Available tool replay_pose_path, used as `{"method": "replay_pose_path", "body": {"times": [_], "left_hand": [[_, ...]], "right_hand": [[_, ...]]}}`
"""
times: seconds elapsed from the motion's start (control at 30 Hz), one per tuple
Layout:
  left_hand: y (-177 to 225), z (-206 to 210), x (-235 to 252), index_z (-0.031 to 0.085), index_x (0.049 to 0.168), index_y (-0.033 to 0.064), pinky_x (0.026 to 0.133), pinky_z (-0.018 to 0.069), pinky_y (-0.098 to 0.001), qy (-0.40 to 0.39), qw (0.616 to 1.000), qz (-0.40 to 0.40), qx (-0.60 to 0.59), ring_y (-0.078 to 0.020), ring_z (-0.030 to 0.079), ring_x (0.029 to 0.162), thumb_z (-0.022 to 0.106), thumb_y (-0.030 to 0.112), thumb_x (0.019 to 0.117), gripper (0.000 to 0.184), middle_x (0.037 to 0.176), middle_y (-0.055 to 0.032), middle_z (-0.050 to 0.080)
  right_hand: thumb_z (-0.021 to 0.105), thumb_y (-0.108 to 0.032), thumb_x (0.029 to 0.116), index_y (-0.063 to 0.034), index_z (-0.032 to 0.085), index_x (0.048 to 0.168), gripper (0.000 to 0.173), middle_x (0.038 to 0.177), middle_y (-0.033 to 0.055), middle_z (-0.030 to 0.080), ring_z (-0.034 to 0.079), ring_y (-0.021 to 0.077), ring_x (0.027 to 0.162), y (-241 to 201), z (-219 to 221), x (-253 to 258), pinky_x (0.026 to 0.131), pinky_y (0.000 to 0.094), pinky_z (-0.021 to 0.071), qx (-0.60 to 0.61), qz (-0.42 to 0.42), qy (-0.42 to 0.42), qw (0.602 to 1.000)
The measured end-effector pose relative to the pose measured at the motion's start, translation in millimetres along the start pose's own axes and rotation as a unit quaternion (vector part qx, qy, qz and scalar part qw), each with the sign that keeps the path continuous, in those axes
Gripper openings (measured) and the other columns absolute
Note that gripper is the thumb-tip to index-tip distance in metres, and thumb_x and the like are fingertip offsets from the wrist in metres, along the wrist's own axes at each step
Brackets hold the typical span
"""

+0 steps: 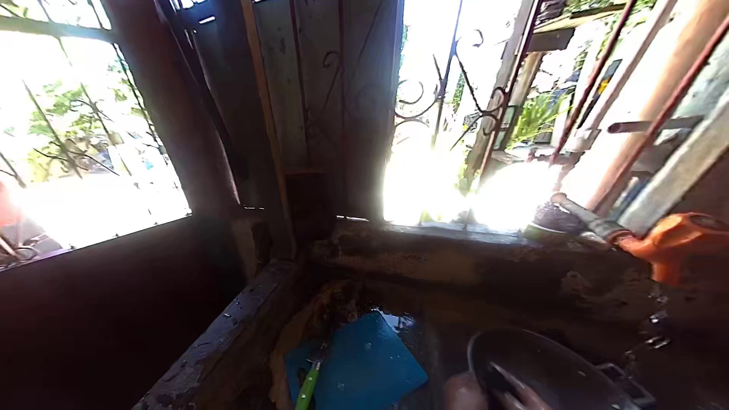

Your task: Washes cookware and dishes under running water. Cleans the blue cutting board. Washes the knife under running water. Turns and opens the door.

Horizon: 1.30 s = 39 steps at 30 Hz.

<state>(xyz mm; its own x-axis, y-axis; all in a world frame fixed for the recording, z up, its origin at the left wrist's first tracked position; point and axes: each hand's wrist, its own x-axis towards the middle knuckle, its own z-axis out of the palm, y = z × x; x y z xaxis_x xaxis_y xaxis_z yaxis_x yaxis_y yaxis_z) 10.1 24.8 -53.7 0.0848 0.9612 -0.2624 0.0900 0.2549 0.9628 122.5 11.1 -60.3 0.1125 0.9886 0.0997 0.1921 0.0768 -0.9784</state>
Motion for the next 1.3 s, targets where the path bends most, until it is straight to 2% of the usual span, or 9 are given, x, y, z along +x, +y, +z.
{"method": "replay_pose_path", "body": {"times": [0.13, 0.2, 0.37, 0.57, 0.73, 0.93, 1.07, 1.13, 1.3], "left_hand": [[69, -1, 9, 0.068, 0.113, -0.0059, 0.098, 0.0508, -0.0526, -0.032, 0.995, 0.023, 0.092, -0.0343, 0.065, 0.11, 0.058, 0.013, 0.1004, 0.025, 0.114, -0.0239, 0.069], [97, 6, 16, 0.07, 0.107, 0.0005, 0.09, 0.0517, -0.0536, -0.03, 0.995, 0.074, 0.06, -0.031, 0.066, 0.1, 0.058, 0.02, 0.1016, 0.023, 0.104, -0.0191, 0.07], [179, 15, -14, 0.064, 0.136, 0.0206, 0.094, 0.052, -0.0589, -0.031, 0.951, 0.188, 0.244, -0.0317, 0.068, 0.11, 0.054, 0.024, 0.1045, 0.033, 0.116, -0.0128, 0.072], [178, 4, -20, 0.075, 0.119, 0.0218, 0.073, 0.0594, -0.0539, 0.057, 0.798, 0.472, 0.37, -0.0266, 0.074, 0.081, 0.067, 0.014, 0.0954, 0.026, 0.097, -0.0068, 0.077], [141, -3, 5, 0.072, 0.119, 0.0131, 0.075, 0.0561, -0.0501, 0.046, 0.962, 0.22, 0.156, -0.0245, 0.068, 0.083, 0.068, 0.009, 0.0958, 0.023, 0.103, -0.0101, 0.073], [51, 16, 40, 0.067, 0.121, 0.0026, 0.073, 0.0529, -0.0482, 0.102, 0.994, 0.012, -0.037, -0.028, 0.064, 0.087, 0.066, 0.006, 0.096, 0.026, 0.104, -0.0188, 0.067], [33, 1, 41, 0.061, 0.136, 0.0086, 0.096, 0.0496, -0.06, 0.088, 0.955, -0.012, 0.282, -0.0392, 0.063, 0.116, 0.067, 0.018, 0.0973, 0.04, 0.126, -0.0233, 0.065], [34, 2, 26, 0.053, 0.149, 0.0175, 0.109, 0.0383, -0.0636, 0.073, 0.891, -0.004, 0.449, -0.046, 0.042, 0.139, 0.071, 0.033, 0.0946, 0.059, 0.15, -0.0256, 0.045], [9, 28, -18, 0.056, 0.148, 0.0263, 0.125, 0.018, -0.058, -0.159, 0.804, 0.235, 0.523, -0.034, 0.03, 0.152, 0.065, 0.067, 0.0874, 0.074, 0.161, -0.0106, 0.041]], "right_hand": [[0.054, -0.022, 0.107, 0.0004, 0.068, 0.118, 0.028, 0.11, 0.0145, 0.07, 0.067, 0.0202, 0.102, -107, 9, 27, 0.093, 0.0427, 0.0542, -0.067, 0.03, 0.079, 0.994], [0.05, -0.042, 0.1081, -0.0014, 0.068, 0.1, 0.045, 0.09, 0.0153, 0.066, 0.064, 0.0274, 0.086, -134, -7, 46, 0.079, 0.0534, 0.0524, -0.115, 0.041, 0.089, 0.989], [0.049, -0.057, 0.1039, -0.0051, 0.066, 0.09, 0.057, 0.075, 0.0103, 0.062, 0.059, 0.0216, 0.066, -168, -62, 48, 0.06, 0.0457, 0.0502, -0.067, 0.03, 0.113, 0.991], [0.058, -0.039, 0.105, -0.0038, 0.065, 0.12, 0.039, 0.108, 0.0209, 0.067, 0.065, 0.0352, 0.098, -132, -217, 5, 0.084, 0.0625, 0.051, -0.218, 0.079, 0.21, 0.95], [0.062, -0.032, 0.1042, -0.0009, 0.057, 0.129, 0.04, 0.115, 0.0299, 0.064, 0.063, 0.047, 0.108, -62, -359, -47, 0.09, 0.0695, 0.0482, -0.336, 0.18, 0.302, 0.874], [0.047, -0.053, 0.1064, 0.0045, 0.061, 0.134, 0.066, 0.142, 0.0299, 0.055, 0.049, 0.043, 0.138, 1, -373, -75, 0.115, 0.0613, 0.0351, -0.466, 0.376, 0.022, 0.801], [0.059, -0.05, 0.1015, 0.0019, 0.056, 0.143, 0.066, 0.156, 0.0279, 0.041, 0.038, 0.047, 0.145, 25, -371, -85, 0.118, 0.0613, 0.0322, -0.554, 0.348, 0.004, 0.756], [0.062, -0.055, 0.0984, -0.0006, 0.056, 0.143, 0.071, 0.153, 0.0284, 0.043, 0.047, 0.0462, 0.138, 29, -373, -83, 0.113, 0.0608, 0.0397, -0.56, 0.338, 0.007, 0.756], [0.035, -0.063, 0.1056, 0.002, 0.069, 0.124, 0.075, 0.131, 0.0304, 0.063, 0.056, 0.0474, 0.13, 27, -393, -75, 0.109, 0.068, 0.0402, -0.507, 0.319, 0.071, 0.798]]}}
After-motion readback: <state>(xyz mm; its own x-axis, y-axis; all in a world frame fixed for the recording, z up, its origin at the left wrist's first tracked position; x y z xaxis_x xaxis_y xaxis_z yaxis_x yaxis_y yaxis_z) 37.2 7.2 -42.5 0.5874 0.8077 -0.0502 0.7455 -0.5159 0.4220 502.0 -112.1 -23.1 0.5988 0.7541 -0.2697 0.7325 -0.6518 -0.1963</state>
